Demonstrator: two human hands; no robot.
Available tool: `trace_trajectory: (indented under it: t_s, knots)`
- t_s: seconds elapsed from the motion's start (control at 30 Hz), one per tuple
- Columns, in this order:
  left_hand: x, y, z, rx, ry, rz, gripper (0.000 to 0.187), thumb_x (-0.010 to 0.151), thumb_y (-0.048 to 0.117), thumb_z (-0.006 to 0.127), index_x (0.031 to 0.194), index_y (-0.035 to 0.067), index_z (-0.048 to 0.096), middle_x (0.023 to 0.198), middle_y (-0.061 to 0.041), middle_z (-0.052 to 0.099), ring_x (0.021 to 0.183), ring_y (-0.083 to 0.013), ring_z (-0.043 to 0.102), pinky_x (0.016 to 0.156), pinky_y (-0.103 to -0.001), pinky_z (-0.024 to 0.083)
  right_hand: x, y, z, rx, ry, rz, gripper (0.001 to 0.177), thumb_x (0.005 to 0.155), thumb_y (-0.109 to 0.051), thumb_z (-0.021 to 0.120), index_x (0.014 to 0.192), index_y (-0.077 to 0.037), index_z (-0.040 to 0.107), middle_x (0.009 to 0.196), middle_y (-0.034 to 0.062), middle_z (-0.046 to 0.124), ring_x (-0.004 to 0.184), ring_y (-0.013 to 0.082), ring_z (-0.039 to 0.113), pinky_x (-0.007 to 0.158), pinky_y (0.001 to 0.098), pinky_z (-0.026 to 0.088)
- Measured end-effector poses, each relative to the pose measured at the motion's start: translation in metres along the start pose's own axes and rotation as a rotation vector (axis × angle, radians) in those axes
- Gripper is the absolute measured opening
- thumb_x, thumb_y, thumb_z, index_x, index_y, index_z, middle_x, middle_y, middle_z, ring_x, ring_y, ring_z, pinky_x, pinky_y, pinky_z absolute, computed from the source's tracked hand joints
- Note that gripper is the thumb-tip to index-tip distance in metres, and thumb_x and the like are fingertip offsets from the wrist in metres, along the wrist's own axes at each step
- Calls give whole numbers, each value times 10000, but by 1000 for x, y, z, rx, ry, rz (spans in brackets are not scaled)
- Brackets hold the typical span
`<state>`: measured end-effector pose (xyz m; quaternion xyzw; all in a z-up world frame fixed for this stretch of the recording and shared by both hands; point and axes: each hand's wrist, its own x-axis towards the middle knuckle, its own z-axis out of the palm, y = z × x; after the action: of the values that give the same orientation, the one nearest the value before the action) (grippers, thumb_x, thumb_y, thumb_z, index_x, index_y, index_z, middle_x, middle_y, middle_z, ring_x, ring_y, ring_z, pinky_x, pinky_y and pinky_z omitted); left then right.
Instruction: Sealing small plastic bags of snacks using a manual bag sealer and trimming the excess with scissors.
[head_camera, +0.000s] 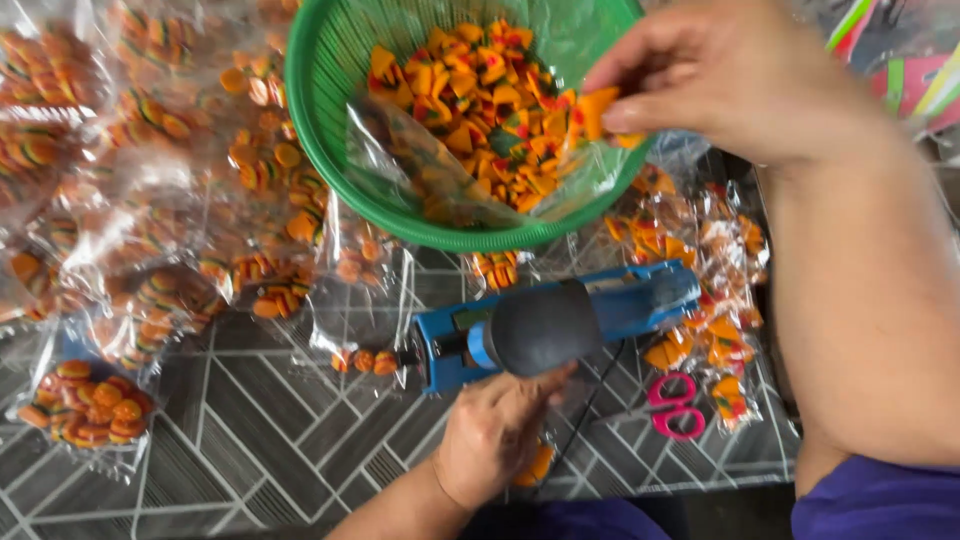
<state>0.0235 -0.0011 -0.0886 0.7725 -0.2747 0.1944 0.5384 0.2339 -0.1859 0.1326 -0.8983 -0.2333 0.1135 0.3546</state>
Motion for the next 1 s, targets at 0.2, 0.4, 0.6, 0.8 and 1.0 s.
trace_trajectory:
  t_s: [0.2, 0.4, 0.6, 0.8, 1.0]
  knots:
    - [4, 10, 4, 15, 25, 88, 437, 1058, -16, 613, 1474, 54, 500, 1141, -116, 736, 889, -234, 744, 724, -351, 611, -124, -51, 24, -16, -64, -150, 214, 804, -19, 745, 1013, -42, 782, 976, 86, 837, 850, 131, 821, 804, 220, 662]
    - [-2, 8, 13, -7, 22, 52, 415, 1061, 35, 633, 1461, 67, 528, 1074, -116, 716, 901, -259, 728, 790, -354, 591, -148, -31, 67, -117, -138, -363, 153, 939, -86, 667, 1060, -106, 759, 1020, 15, 766, 870, 122, 748, 761, 255, 565]
    - [-4, 6, 15, -115, 53, 36, 439, 1060, -26, 615, 1477, 72, 520, 1021, -82, 713, 828, -185, 694, 791, -291, 592, -151, -24, 77, -176, -216, -397, 149, 970, -85, 629, 1075, -116, 730, 1049, 9, 737, 934, 163, 734, 818, 291, 552]
    - [-4, 4, 17, -133, 57, 42, 372, 1075, 39, 622, 1443, 53, 566, 900, -32, 653, 698, -156, 569, 682, -289, 539, -153, -17, 86, -322, -214, -237, 154, 944, -134, 666, 1077, -181, 727, 983, -30, 749, 885, 194, 717, 736, 354, 530]
    - [-4, 3, 14, -138, 46, 21, 383, 1087, 49, 601, 1465, 76, 551, 938, -49, 645, 766, -176, 625, 768, -288, 556, -154, -10, 91, -428, -194, -234, 99, 940, -83, 622, 934, -117, 714, 945, 15, 727, 867, 217, 696, 676, 377, 527]
